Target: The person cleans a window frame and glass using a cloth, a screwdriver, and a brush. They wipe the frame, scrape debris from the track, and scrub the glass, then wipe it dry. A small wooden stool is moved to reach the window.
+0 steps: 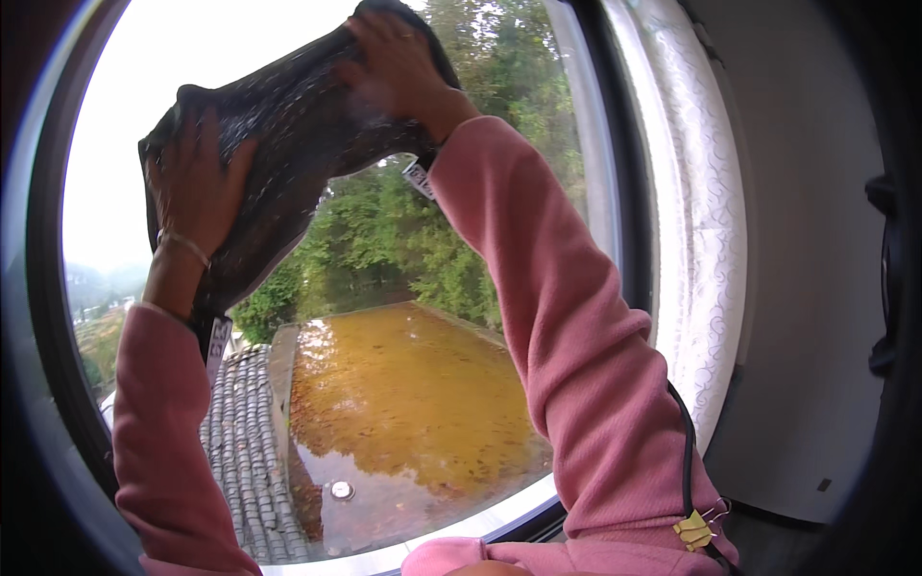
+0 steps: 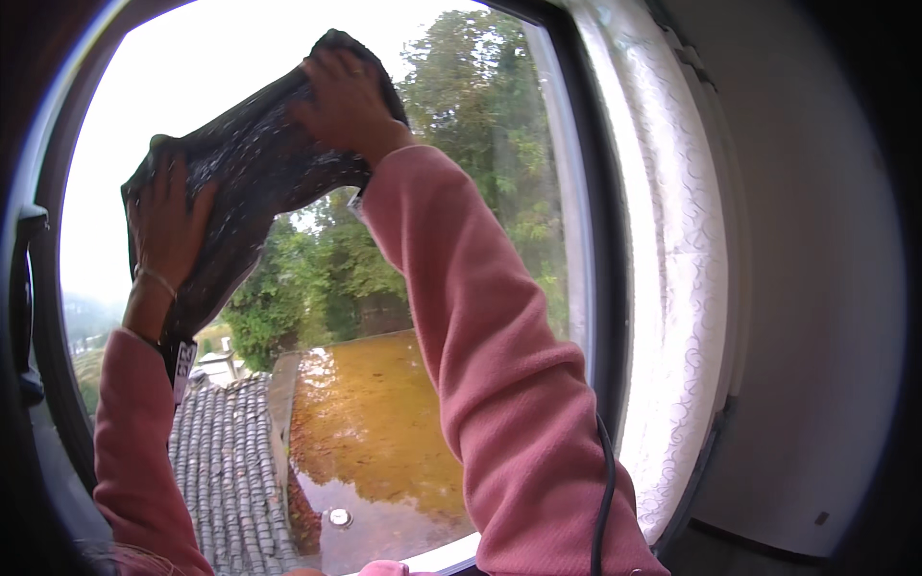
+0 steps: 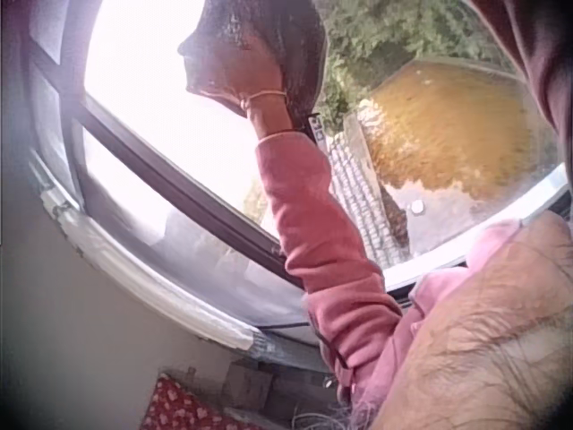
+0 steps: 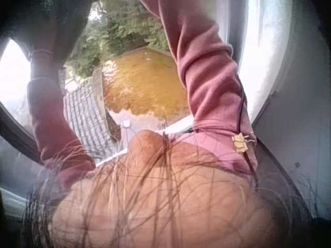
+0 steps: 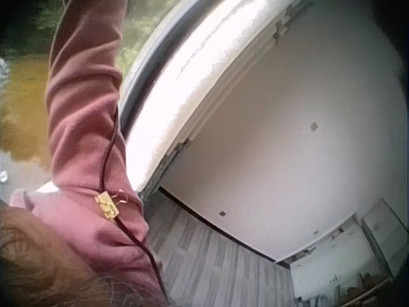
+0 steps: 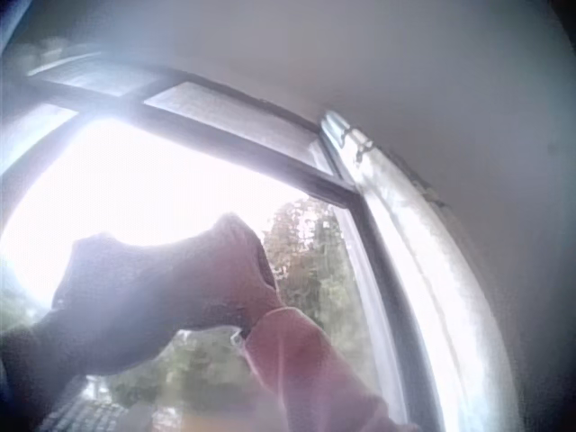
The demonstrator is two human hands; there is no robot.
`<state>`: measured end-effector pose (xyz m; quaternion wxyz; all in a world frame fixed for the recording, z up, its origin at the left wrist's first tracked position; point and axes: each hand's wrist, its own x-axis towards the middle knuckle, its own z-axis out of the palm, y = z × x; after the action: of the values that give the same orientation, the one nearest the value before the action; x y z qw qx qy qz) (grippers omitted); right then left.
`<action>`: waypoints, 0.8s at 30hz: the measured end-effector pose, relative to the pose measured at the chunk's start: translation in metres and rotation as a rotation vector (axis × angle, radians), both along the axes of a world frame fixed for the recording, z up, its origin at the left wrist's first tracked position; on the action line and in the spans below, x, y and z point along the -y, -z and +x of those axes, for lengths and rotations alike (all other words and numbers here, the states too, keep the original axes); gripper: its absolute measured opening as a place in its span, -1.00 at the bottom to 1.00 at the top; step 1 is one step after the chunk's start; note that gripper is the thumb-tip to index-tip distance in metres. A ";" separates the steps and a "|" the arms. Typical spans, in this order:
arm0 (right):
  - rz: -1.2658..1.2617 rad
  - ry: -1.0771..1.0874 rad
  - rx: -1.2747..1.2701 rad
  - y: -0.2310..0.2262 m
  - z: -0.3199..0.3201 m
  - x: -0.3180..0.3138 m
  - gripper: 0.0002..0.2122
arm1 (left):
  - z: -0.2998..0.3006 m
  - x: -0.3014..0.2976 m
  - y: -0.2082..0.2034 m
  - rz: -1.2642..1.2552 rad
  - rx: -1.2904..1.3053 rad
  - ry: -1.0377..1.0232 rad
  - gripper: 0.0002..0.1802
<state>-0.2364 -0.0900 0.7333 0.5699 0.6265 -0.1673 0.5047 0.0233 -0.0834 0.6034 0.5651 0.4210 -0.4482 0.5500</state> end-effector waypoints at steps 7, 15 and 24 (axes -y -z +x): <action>-0.032 0.183 0.406 0.064 -0.206 -0.008 -0.35 | -0.184 -0.007 -0.019 0.062 0.228 0.080 -0.24; 0.003 0.188 0.379 0.260 -0.295 -0.017 -0.41 | -0.256 -0.001 0.070 0.004 0.572 0.137 -0.29; 0.316 0.227 0.654 0.518 -0.255 -0.042 -0.40 | -0.249 -0.026 0.278 0.400 0.883 0.349 -0.30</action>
<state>-0.4914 -0.0476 0.2157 0.4350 0.4901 -0.4844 0.5796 -0.2260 -0.0578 0.3250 0.3134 0.1675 -0.8042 0.4764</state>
